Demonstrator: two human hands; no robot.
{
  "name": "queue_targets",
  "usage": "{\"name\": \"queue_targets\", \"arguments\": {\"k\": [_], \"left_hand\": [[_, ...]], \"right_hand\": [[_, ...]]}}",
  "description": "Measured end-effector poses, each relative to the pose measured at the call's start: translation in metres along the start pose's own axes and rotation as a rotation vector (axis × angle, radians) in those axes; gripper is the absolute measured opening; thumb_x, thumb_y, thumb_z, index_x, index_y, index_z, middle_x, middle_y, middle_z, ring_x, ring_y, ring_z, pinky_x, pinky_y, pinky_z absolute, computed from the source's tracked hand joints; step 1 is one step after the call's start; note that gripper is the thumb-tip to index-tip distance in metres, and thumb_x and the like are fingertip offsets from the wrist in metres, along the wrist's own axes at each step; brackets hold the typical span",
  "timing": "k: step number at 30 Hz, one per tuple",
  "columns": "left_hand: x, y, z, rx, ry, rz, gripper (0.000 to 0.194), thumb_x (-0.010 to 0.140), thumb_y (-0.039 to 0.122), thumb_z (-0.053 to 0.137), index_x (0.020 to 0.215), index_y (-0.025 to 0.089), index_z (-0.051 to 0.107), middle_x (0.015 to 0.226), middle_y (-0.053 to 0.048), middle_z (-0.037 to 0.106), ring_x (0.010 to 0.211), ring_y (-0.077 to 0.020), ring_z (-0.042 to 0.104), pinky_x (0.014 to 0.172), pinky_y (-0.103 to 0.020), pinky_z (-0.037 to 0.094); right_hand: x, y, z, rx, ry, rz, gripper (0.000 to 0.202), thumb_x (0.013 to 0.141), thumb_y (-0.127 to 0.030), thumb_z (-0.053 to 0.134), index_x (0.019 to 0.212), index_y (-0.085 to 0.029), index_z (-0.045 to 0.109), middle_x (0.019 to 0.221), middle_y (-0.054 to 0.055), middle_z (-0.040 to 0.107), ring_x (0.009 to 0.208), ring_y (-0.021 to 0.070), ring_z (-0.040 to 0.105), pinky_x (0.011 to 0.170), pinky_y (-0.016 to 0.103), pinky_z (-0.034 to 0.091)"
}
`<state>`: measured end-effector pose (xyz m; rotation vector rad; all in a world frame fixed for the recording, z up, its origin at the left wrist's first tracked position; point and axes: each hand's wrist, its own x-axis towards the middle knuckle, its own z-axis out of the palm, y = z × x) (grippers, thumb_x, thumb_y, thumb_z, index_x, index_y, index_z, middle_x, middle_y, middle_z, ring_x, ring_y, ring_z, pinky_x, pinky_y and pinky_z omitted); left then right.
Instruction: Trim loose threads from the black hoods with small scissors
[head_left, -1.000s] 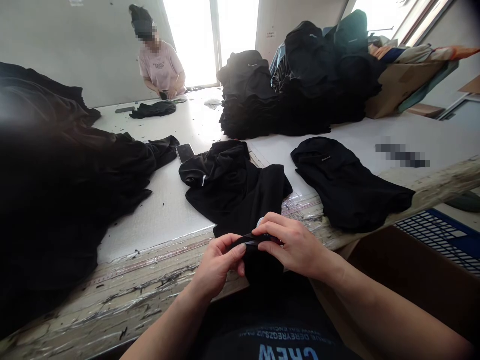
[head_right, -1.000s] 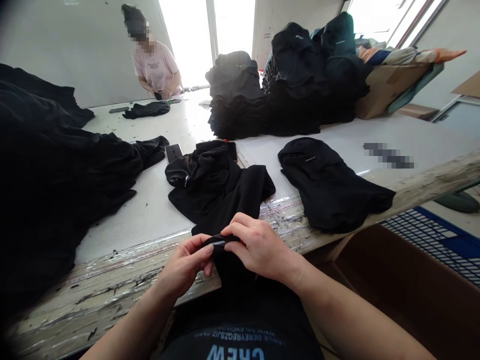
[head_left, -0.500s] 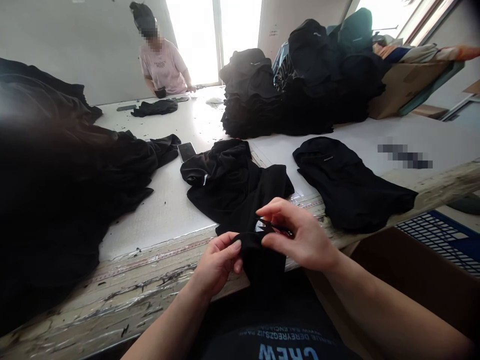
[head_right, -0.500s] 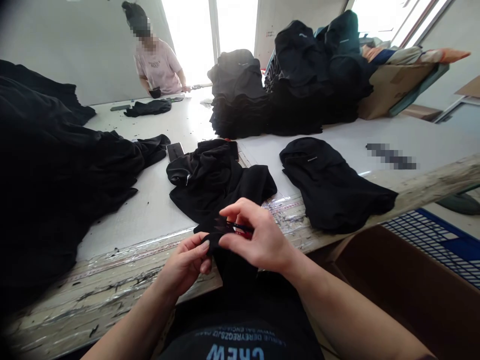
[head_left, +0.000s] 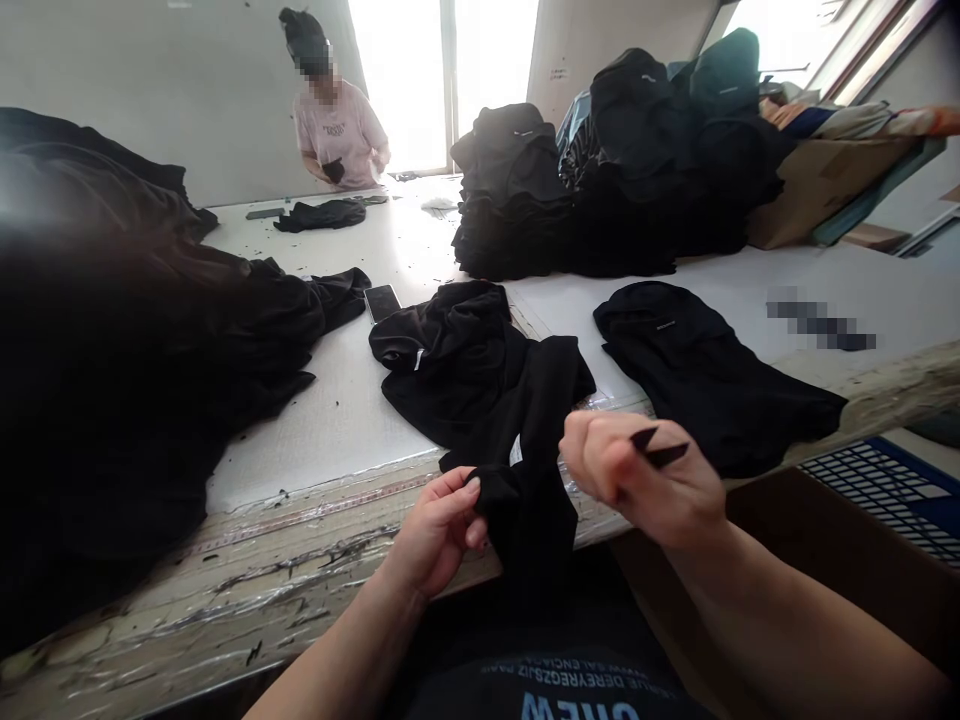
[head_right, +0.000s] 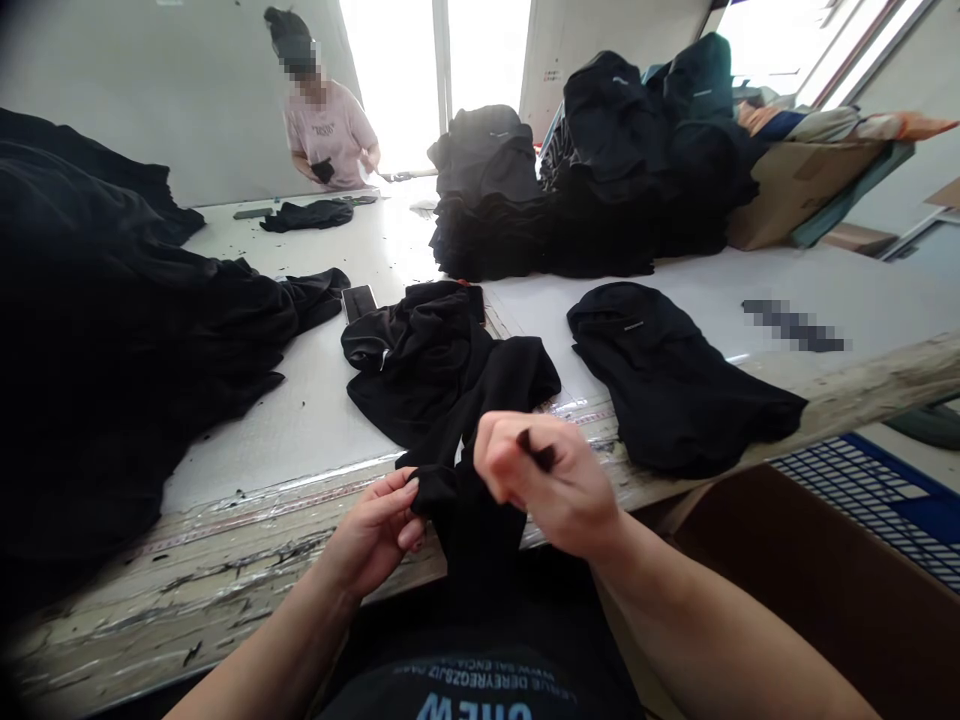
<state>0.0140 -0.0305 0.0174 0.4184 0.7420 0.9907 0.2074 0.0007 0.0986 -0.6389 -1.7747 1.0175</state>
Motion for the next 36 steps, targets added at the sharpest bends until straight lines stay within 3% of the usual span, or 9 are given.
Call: {"name": "queue_targets", "arguments": {"k": [2, 4, 9, 12, 17, 19, 22, 24, 36], "left_hand": [[-0.001, 0.0, 0.001, -0.002, -0.013, -0.007, 0.018, 0.072, 0.024, 0.074, 0.078, 0.013, 0.061, 0.062, 0.003, 0.054, 0.038, -0.0031, 0.044, 0.039, -0.017, 0.033], [-0.002, 0.001, 0.003, 0.003, -0.034, -0.013, 0.017, 0.073, 0.024, 0.072, 0.078, 0.012, 0.061, 0.062, 0.003, 0.053, 0.038, -0.0031, 0.043, 0.039, -0.017, 0.033], [-0.004, 0.0, 0.008, 0.014, 0.013, -0.012, 0.018, 0.073, 0.025, 0.073, 0.076, 0.013, 0.061, 0.059, 0.005, 0.051, 0.036, -0.0025, 0.041, 0.038, -0.017, 0.032], [-0.006, -0.001, 0.01, 0.054, 0.065, 0.012, 0.02, 0.073, 0.028, 0.073, 0.076, 0.013, 0.061, 0.058, 0.005, 0.051, 0.036, -0.0026, 0.042, 0.038, -0.016, 0.029], [-0.009, 0.0, 0.013, 0.079, 0.088, 0.058, 0.021, 0.073, 0.029, 0.073, 0.073, 0.013, 0.06, 0.062, 0.005, 0.052, 0.038, -0.0019, 0.042, 0.039, -0.016, 0.028], [-0.01, 0.001, 0.014, 0.088, 0.096, 0.07, 0.021, 0.073, 0.03, 0.073, 0.074, 0.014, 0.06, 0.062, 0.005, 0.052, 0.038, -0.0021, 0.043, 0.04, -0.017, 0.029], [-0.011, 0.002, 0.014, 0.126, 0.104, 0.103, 0.021, 0.076, 0.032, 0.071, 0.078, 0.013, 0.062, 0.062, 0.005, 0.051, 0.039, -0.0022, 0.043, 0.04, -0.017, 0.028], [-0.011, 0.002, 0.014, 0.161, 0.11, 0.137, 0.022, 0.076, 0.033, 0.07, 0.079, 0.013, 0.063, 0.063, 0.004, 0.051, 0.04, -0.0023, 0.043, 0.041, -0.017, 0.029], [-0.011, -0.001, 0.012, 0.282, 0.127, 0.203, 0.023, 0.079, 0.036, 0.067, 0.082, 0.014, 0.063, 0.06, 0.004, 0.051, 0.042, -0.0036, 0.042, 0.043, -0.018, 0.026]], "right_hand": [[-0.001, 0.004, 0.006, -0.216, -0.137, -0.044, 0.027, 0.091, -0.023, 0.052, 0.064, -0.017, 0.054, 0.066, 0.001, 0.053, 0.056, 0.0106, 0.049, 0.051, 0.023, 0.04], [-0.004, 0.016, 0.015, -0.467, -0.179, -0.076, 0.009, 0.086, -0.015, 0.056, 0.078, -0.016, 0.061, 0.079, 0.004, 0.058, 0.064, 0.0116, 0.054, 0.056, 0.023, 0.043], [-0.014, 0.045, 0.034, -0.829, -0.186, -0.178, 0.016, 0.076, -0.005, 0.048, 0.08, -0.014, 0.061, 0.076, 0.005, 0.056, 0.062, 0.0133, 0.052, 0.051, 0.024, 0.04], [-0.012, 0.041, 0.031, -0.769, -0.152, -0.188, 0.013, 0.077, -0.006, 0.048, 0.077, -0.014, 0.058, 0.075, 0.004, 0.054, 0.061, 0.0127, 0.052, 0.051, 0.023, 0.04], [0.0, 0.016, 0.013, -0.574, 0.053, -0.06, 0.014, 0.086, -0.011, 0.05, 0.074, -0.017, 0.055, 0.075, 0.002, 0.054, 0.064, 0.0108, 0.052, 0.058, 0.022, 0.043], [-0.001, 0.01, 0.01, -0.625, -0.006, 0.008, 0.005, 0.084, -0.013, 0.056, 0.082, -0.017, 0.058, 0.081, 0.003, 0.057, 0.065, 0.0113, 0.054, 0.058, 0.023, 0.044], [-0.007, 0.011, 0.012, -0.705, -0.165, 0.118, 0.018, 0.08, -0.015, 0.062, 0.098, -0.018, 0.06, 0.094, 0.004, 0.059, 0.072, 0.0138, 0.058, 0.061, 0.025, 0.047], [-0.01, 0.013, 0.014, -0.725, -0.218, 0.156, 0.016, 0.081, -0.017, 0.061, 0.097, -0.019, 0.061, 0.094, 0.004, 0.06, 0.072, 0.0143, 0.058, 0.061, 0.026, 0.047], [-0.01, 0.017, 0.016, -0.714, -0.193, 0.119, 0.013, 0.08, -0.016, 0.061, 0.093, -0.019, 0.064, 0.09, 0.004, 0.062, 0.071, 0.0142, 0.06, 0.061, 0.026, 0.048]]}}
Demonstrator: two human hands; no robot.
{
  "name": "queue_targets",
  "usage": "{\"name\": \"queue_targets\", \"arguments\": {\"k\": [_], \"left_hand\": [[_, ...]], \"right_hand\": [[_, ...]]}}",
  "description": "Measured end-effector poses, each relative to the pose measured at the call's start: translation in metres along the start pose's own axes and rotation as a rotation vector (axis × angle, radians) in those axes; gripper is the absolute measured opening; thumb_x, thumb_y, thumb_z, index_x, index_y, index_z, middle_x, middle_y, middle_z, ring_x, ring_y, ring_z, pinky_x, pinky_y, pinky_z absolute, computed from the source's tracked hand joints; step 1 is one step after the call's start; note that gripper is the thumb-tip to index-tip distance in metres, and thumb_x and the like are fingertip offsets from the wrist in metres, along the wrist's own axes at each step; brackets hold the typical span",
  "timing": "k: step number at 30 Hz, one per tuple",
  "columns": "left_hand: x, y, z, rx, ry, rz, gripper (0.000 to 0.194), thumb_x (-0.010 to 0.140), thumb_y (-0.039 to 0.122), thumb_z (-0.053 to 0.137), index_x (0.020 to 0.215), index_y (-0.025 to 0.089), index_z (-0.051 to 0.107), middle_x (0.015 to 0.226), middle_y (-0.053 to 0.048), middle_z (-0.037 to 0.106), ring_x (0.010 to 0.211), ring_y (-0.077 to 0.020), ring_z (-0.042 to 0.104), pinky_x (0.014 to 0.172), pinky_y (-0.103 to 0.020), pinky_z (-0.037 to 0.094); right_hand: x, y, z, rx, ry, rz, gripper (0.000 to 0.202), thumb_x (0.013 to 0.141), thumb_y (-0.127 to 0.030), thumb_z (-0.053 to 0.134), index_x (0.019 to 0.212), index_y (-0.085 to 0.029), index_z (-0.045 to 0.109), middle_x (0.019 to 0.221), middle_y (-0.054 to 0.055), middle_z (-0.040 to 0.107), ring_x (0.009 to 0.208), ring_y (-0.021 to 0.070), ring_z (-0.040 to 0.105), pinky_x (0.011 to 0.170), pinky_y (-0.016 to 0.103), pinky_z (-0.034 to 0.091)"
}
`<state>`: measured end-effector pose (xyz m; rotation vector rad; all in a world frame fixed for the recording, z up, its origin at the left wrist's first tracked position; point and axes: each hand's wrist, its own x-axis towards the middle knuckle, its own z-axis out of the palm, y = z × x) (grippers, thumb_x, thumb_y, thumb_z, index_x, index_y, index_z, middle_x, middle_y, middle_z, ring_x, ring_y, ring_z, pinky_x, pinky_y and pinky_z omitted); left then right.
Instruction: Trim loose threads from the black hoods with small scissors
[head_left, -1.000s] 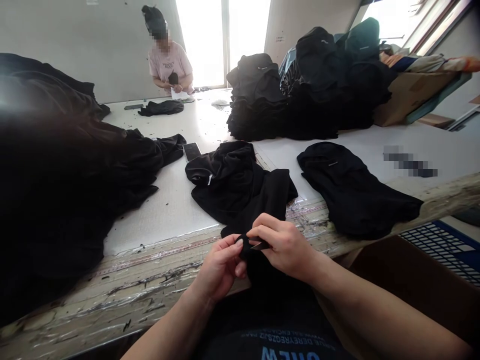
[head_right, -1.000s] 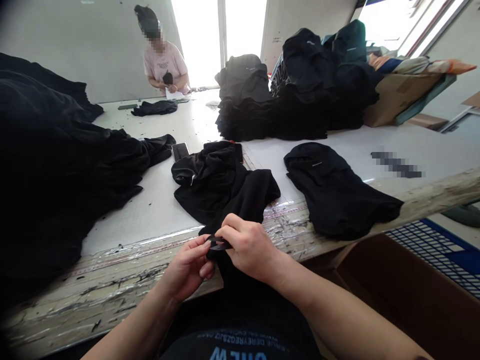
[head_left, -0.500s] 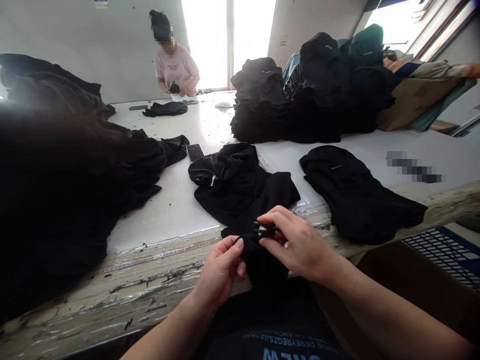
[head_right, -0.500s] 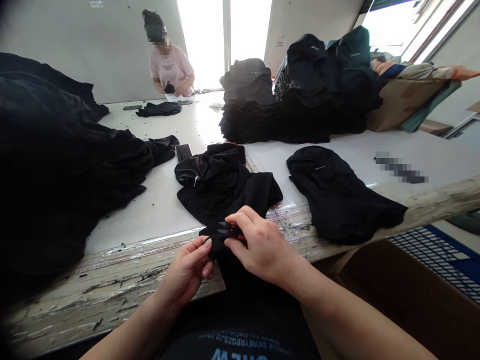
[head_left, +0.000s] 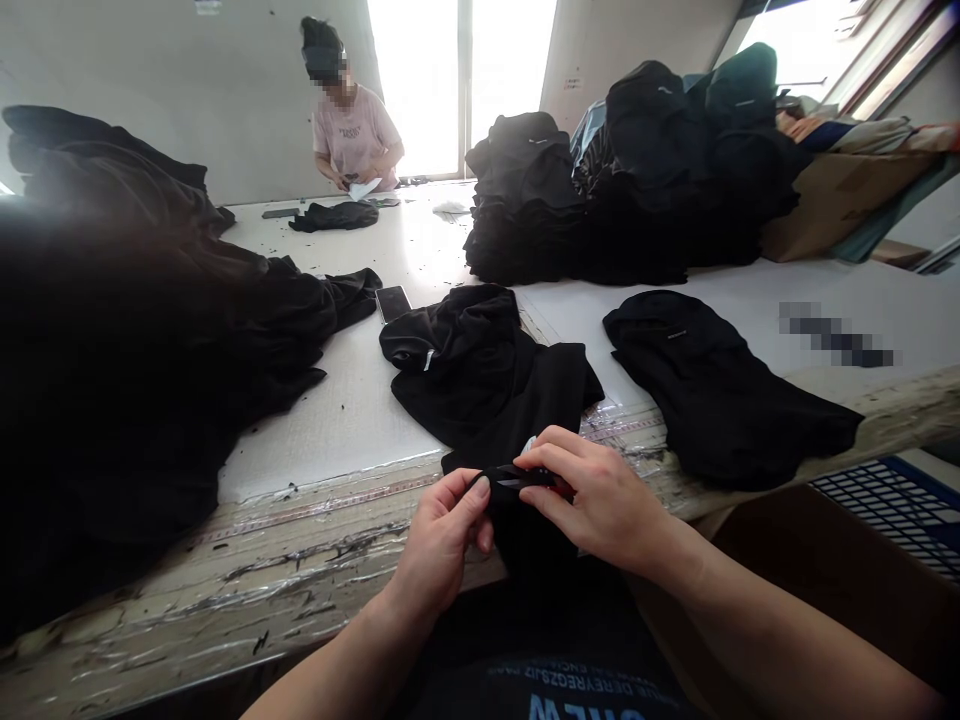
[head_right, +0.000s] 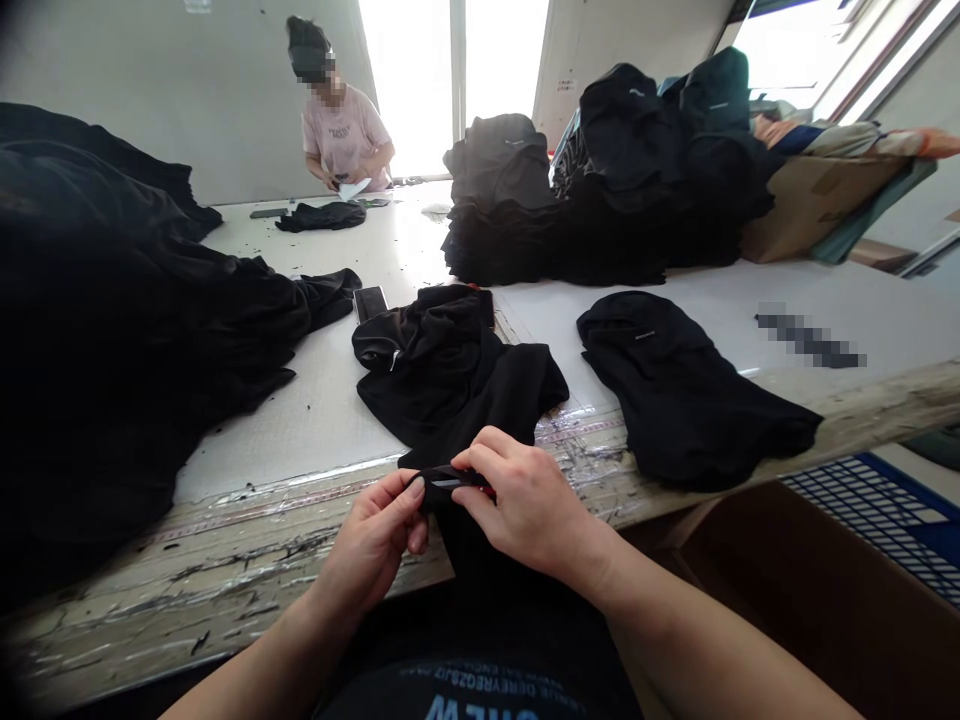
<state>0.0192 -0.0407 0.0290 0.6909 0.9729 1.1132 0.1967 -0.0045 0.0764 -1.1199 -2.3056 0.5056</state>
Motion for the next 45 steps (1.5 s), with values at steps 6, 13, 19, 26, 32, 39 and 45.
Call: {"name": "queue_targets", "arguments": {"k": [6, 13, 19, 26, 32, 39, 45], "left_hand": [[-0.001, 0.001, 0.001, 0.0, -0.014, -0.02, 0.025, 0.078, 0.037, 0.068, 0.081, 0.013, 0.062, 0.061, 0.004, 0.051, 0.042, -0.0037, 0.042, 0.044, -0.019, 0.026], [0.0, 0.002, 0.001, -0.016, -0.002, -0.007, 0.025, 0.078, 0.037, 0.067, 0.08, 0.013, 0.061, 0.059, 0.004, 0.05, 0.042, -0.0041, 0.042, 0.044, -0.019, 0.026], [-0.001, -0.001, 0.002, -0.02, -0.007, -0.015, 0.024, 0.077, 0.037, 0.069, 0.079, 0.014, 0.062, 0.059, 0.004, 0.05, 0.042, -0.0042, 0.042, 0.044, -0.02, 0.027], [-0.001, 0.001, 0.002, -0.01, -0.01, 0.006, 0.024, 0.077, 0.038, 0.069, 0.08, 0.014, 0.063, 0.062, 0.004, 0.051, 0.042, -0.0039, 0.042, 0.043, -0.019, 0.028], [-0.002, 0.005, 0.002, 0.01, -0.039, 0.031, 0.025, 0.079, 0.039, 0.067, 0.079, 0.014, 0.062, 0.058, 0.004, 0.049, 0.043, -0.0046, 0.042, 0.045, -0.019, 0.03], [-0.002, -0.001, -0.002, 0.023, -0.039, 0.02, 0.024, 0.081, 0.038, 0.065, 0.077, 0.014, 0.061, 0.06, 0.003, 0.05, 0.043, -0.0043, 0.042, 0.045, -0.019, 0.029], [-0.003, 0.0, -0.003, 0.131, -0.078, 0.051, 0.025, 0.083, 0.039, 0.062, 0.079, 0.015, 0.061, 0.054, 0.004, 0.049, 0.045, -0.0064, 0.042, 0.048, -0.02, 0.03]], "right_hand": [[0.001, 0.002, 0.001, 0.018, 0.031, 0.031, 0.012, 0.08, -0.015, 0.061, 0.091, -0.018, 0.064, 0.089, 0.004, 0.062, 0.07, 0.0136, 0.059, 0.062, 0.026, 0.048], [0.001, 0.002, 0.002, 0.05, 0.011, 0.002, 0.012, 0.079, -0.014, 0.061, 0.091, -0.018, 0.064, 0.087, 0.004, 0.061, 0.072, 0.0139, 0.059, 0.063, 0.027, 0.049], [0.001, 0.002, 0.003, 0.047, 0.015, 0.007, 0.013, 0.079, -0.014, 0.062, 0.09, -0.019, 0.064, 0.087, 0.003, 0.062, 0.071, 0.0139, 0.059, 0.063, 0.026, 0.049], [0.002, 0.0, 0.01, 0.142, 0.129, 0.074, 0.013, 0.078, -0.015, 0.063, 0.09, -0.019, 0.065, 0.089, 0.004, 0.063, 0.072, 0.0144, 0.06, 0.06, 0.025, 0.05], [0.006, 0.006, 0.006, 0.341, 0.189, 0.251, 0.013, 0.079, -0.023, 0.064, 0.091, -0.018, 0.067, 0.078, 0.003, 0.064, 0.067, 0.0149, 0.06, 0.055, 0.025, 0.049], [0.009, 0.013, -0.018, 0.3, 0.031, 0.126, 0.011, 0.078, -0.019, 0.065, 0.089, -0.019, 0.068, 0.079, 0.002, 0.063, 0.064, 0.0123, 0.056, 0.053, 0.023, 0.045], [0.008, 0.005, -0.01, 0.171, -0.125, -0.041, 0.013, 0.077, -0.015, 0.064, 0.09, -0.018, 0.068, 0.083, 0.003, 0.063, 0.066, 0.0123, 0.056, 0.055, 0.022, 0.045]]}}
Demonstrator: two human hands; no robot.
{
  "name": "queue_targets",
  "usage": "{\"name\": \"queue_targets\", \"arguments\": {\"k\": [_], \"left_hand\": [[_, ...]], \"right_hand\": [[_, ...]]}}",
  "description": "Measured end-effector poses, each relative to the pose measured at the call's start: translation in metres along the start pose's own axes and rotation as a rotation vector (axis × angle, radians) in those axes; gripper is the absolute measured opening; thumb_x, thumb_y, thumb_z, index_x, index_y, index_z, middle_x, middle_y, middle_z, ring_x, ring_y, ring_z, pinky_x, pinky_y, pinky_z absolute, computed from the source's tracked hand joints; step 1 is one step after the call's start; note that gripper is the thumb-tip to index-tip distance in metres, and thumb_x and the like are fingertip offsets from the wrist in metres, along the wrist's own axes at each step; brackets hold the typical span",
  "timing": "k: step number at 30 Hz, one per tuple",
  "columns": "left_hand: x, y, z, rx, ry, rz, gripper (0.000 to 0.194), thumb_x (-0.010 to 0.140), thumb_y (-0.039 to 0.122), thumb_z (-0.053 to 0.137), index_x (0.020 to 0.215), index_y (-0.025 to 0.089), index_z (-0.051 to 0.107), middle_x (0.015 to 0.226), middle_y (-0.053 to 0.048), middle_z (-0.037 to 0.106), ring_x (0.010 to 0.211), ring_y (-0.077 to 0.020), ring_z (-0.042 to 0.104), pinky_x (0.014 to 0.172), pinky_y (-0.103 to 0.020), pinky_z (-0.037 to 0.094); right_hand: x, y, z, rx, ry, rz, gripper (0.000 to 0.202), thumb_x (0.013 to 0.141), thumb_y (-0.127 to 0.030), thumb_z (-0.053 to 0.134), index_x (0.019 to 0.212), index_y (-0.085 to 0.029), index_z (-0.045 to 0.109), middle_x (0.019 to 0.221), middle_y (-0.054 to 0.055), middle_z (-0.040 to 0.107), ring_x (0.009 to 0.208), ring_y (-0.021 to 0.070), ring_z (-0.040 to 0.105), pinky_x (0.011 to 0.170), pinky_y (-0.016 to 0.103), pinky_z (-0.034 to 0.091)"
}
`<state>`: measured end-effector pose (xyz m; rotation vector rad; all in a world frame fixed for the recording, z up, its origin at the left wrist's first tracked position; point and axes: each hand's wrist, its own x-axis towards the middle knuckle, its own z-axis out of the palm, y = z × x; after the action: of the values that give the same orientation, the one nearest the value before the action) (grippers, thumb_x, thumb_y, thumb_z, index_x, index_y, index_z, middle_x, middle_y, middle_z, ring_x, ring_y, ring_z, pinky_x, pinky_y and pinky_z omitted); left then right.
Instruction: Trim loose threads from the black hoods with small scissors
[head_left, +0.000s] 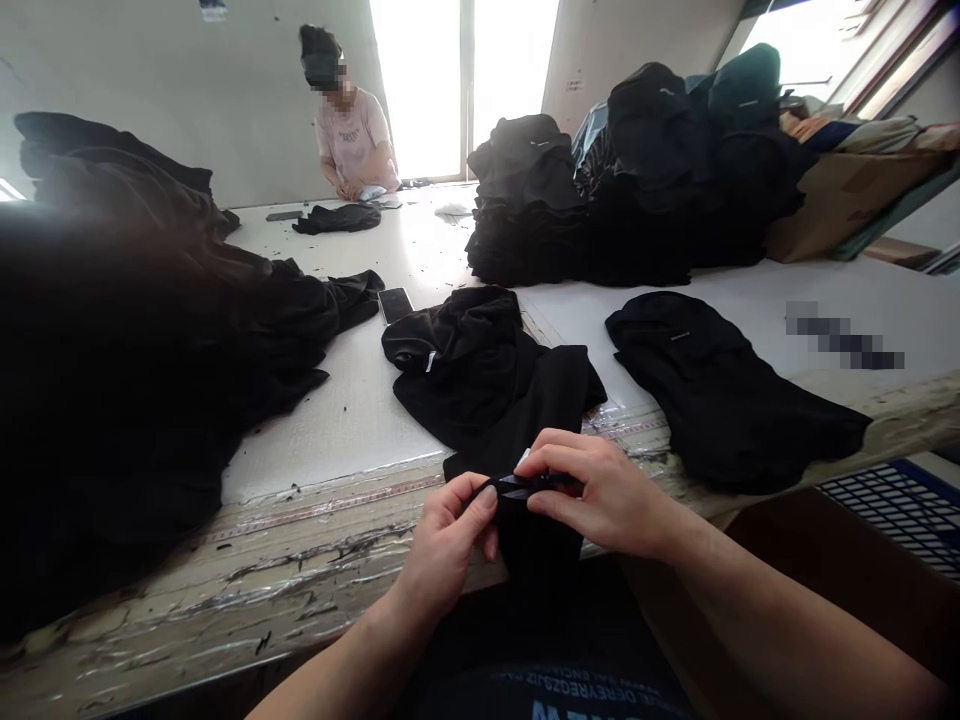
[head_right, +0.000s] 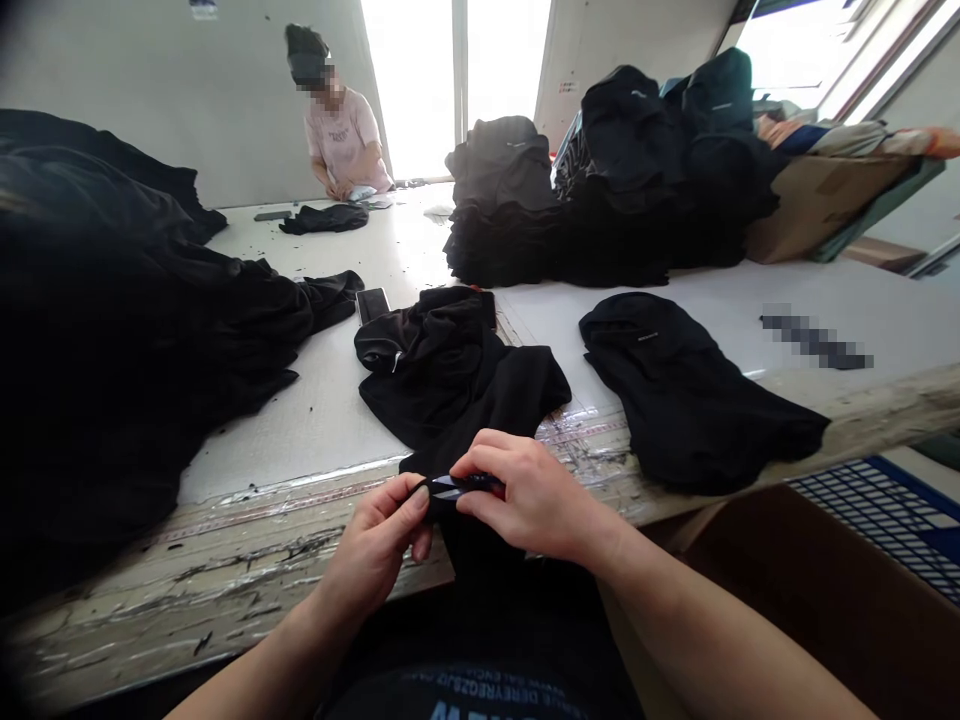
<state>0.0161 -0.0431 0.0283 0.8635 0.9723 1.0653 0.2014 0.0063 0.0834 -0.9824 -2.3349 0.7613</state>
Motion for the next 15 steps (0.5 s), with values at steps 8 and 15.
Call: {"name": "queue_targets", "arguments": {"k": [8, 15], "left_hand": [[-0.001, 0.001, -0.003, 0.072, -0.029, 0.015, 0.025, 0.085, 0.038, 0.06, 0.077, 0.015, 0.06, 0.05, 0.004, 0.048, 0.044, -0.0066, 0.041, 0.048, -0.02, 0.029], [-0.001, 0.006, -0.003, 0.21, -0.042, 0.062, 0.025, 0.087, 0.038, 0.056, 0.076, 0.015, 0.061, 0.053, 0.003, 0.047, 0.046, -0.008, 0.042, 0.049, -0.021, 0.031]], "right_hand": [[0.003, -0.001, -0.002, 0.052, 0.142, -0.013, 0.008, 0.08, -0.012, 0.06, 0.081, -0.018, 0.066, 0.076, 0.002, 0.061, 0.064, 0.012, 0.056, 0.057, 0.024, 0.045], [0.004, -0.014, 0.004, 0.172, 0.157, -0.004, 0.024, 0.076, -0.015, 0.065, 0.1, -0.019, 0.062, 0.093, 0.004, 0.06, 0.066, 0.0115, 0.055, 0.053, 0.022, 0.046]]}}
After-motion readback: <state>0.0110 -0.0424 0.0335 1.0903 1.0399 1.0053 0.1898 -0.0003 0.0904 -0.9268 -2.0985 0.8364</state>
